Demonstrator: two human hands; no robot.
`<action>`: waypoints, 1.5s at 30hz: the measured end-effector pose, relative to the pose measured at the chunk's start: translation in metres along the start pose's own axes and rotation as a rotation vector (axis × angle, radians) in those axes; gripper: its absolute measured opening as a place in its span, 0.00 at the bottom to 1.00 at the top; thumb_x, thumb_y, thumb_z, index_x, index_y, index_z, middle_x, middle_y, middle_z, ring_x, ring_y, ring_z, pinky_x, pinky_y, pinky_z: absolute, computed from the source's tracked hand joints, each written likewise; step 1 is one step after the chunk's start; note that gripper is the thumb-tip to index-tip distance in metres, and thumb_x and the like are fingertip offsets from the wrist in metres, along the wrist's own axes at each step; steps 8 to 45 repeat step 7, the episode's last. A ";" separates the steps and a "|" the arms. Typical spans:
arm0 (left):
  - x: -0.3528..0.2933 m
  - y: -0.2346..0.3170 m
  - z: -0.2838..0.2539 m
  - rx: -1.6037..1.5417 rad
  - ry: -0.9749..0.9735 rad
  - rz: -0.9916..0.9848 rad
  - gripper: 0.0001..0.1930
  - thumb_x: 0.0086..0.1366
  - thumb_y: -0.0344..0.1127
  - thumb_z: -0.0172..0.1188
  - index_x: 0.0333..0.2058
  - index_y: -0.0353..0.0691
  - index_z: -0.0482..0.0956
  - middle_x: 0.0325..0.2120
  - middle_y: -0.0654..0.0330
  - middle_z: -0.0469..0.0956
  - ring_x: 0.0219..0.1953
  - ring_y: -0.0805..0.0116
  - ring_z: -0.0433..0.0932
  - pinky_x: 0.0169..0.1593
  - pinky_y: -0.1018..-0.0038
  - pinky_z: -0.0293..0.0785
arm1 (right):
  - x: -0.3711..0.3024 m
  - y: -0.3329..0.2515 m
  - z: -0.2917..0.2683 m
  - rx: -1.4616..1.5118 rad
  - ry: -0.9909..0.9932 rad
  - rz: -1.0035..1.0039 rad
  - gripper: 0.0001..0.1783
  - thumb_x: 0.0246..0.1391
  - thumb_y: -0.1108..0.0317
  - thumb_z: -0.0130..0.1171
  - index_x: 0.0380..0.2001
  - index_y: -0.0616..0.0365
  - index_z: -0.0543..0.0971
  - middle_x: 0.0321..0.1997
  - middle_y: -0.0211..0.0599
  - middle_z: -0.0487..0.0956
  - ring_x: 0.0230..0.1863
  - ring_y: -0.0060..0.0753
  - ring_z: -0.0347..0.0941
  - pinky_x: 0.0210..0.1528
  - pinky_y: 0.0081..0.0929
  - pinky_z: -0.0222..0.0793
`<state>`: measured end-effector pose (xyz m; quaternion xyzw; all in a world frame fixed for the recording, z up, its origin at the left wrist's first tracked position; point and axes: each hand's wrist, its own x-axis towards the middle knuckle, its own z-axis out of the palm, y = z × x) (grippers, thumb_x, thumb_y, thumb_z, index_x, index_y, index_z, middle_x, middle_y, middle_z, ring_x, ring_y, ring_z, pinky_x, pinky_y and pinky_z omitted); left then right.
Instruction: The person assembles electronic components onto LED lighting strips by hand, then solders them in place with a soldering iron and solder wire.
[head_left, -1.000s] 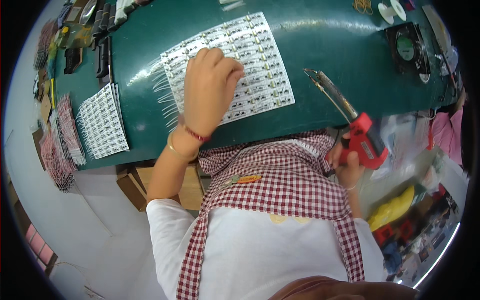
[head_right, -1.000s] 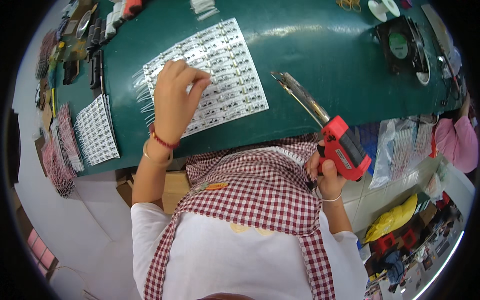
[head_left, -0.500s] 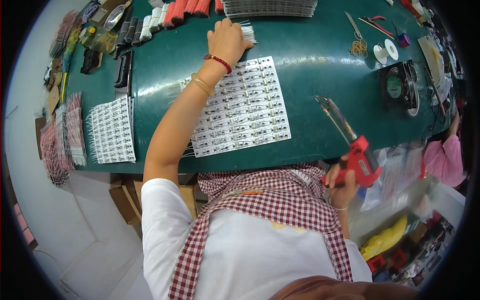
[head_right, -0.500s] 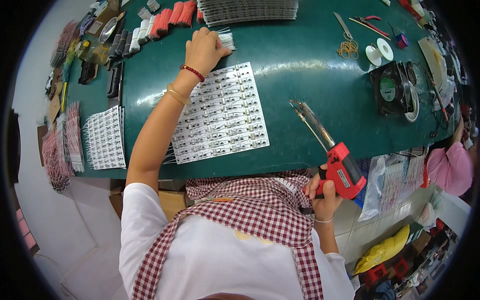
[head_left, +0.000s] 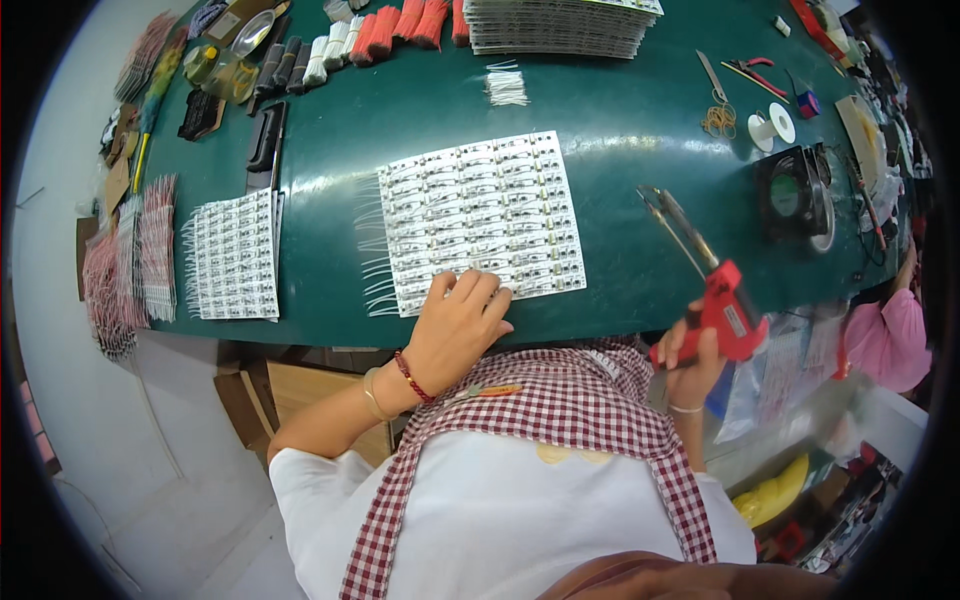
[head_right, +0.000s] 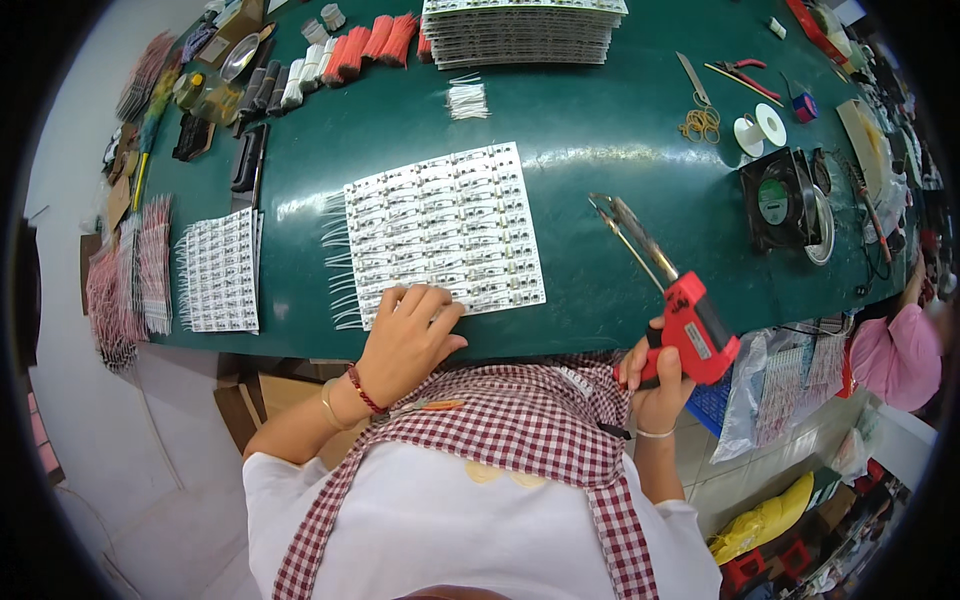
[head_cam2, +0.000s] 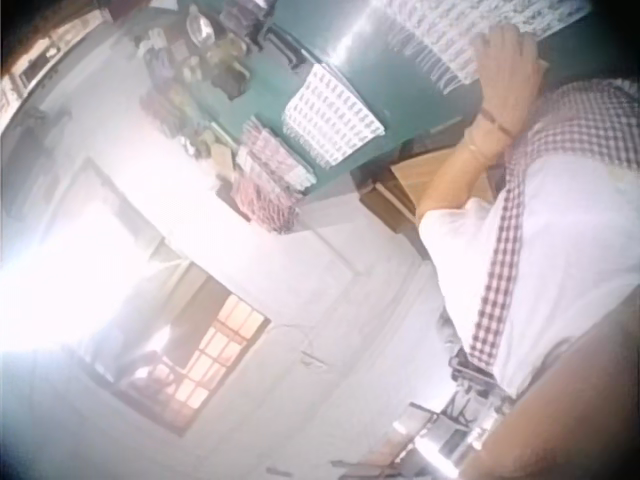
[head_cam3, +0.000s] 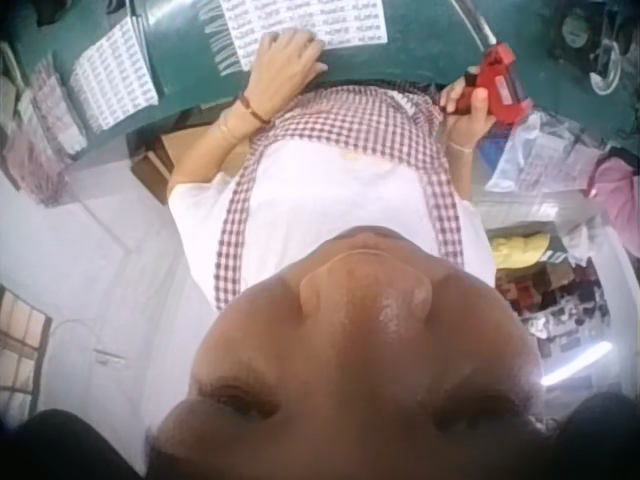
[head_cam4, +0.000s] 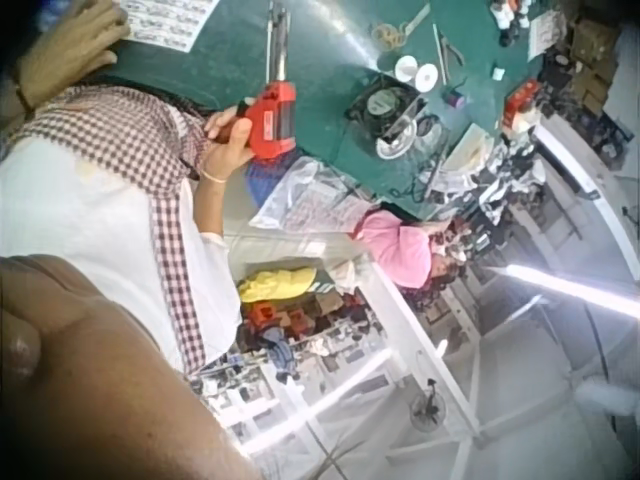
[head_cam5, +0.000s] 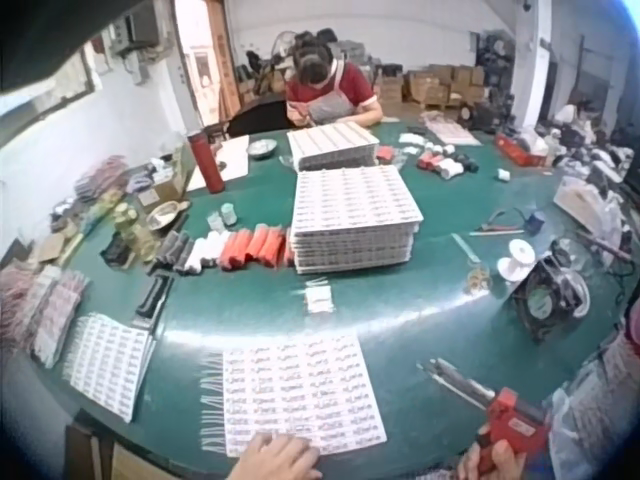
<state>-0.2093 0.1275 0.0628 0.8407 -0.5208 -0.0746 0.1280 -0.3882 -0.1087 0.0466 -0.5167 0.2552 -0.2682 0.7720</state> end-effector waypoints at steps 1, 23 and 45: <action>-0.004 0.000 0.005 0.002 0.005 -0.006 0.21 0.48 0.39 0.69 0.41 0.43 0.75 0.40 0.61 0.72 0.45 0.61 0.70 0.49 0.65 0.63 | 0.005 0.002 0.000 0.024 -0.015 0.007 0.24 0.63 0.52 0.50 0.48 0.63 0.67 0.19 0.35 0.68 0.13 0.22 0.58 0.18 0.20 0.59; -0.013 0.000 0.023 -0.001 0.061 -0.130 0.24 0.49 0.40 0.69 0.45 0.41 0.74 0.45 0.57 0.71 0.48 0.59 0.69 0.50 0.63 0.63 | 0.012 -0.002 0.007 0.098 -0.164 -0.057 0.24 0.62 0.56 0.52 0.50 0.66 0.66 0.20 0.37 0.69 0.13 0.22 0.62 0.18 0.23 0.65; -0.013 0.000 0.023 -0.001 0.061 -0.130 0.24 0.49 0.40 0.69 0.45 0.41 0.74 0.45 0.57 0.71 0.48 0.59 0.69 0.50 0.63 0.63 | 0.012 -0.002 0.007 0.098 -0.164 -0.057 0.24 0.62 0.56 0.52 0.50 0.66 0.66 0.20 0.37 0.69 0.13 0.22 0.62 0.18 0.23 0.65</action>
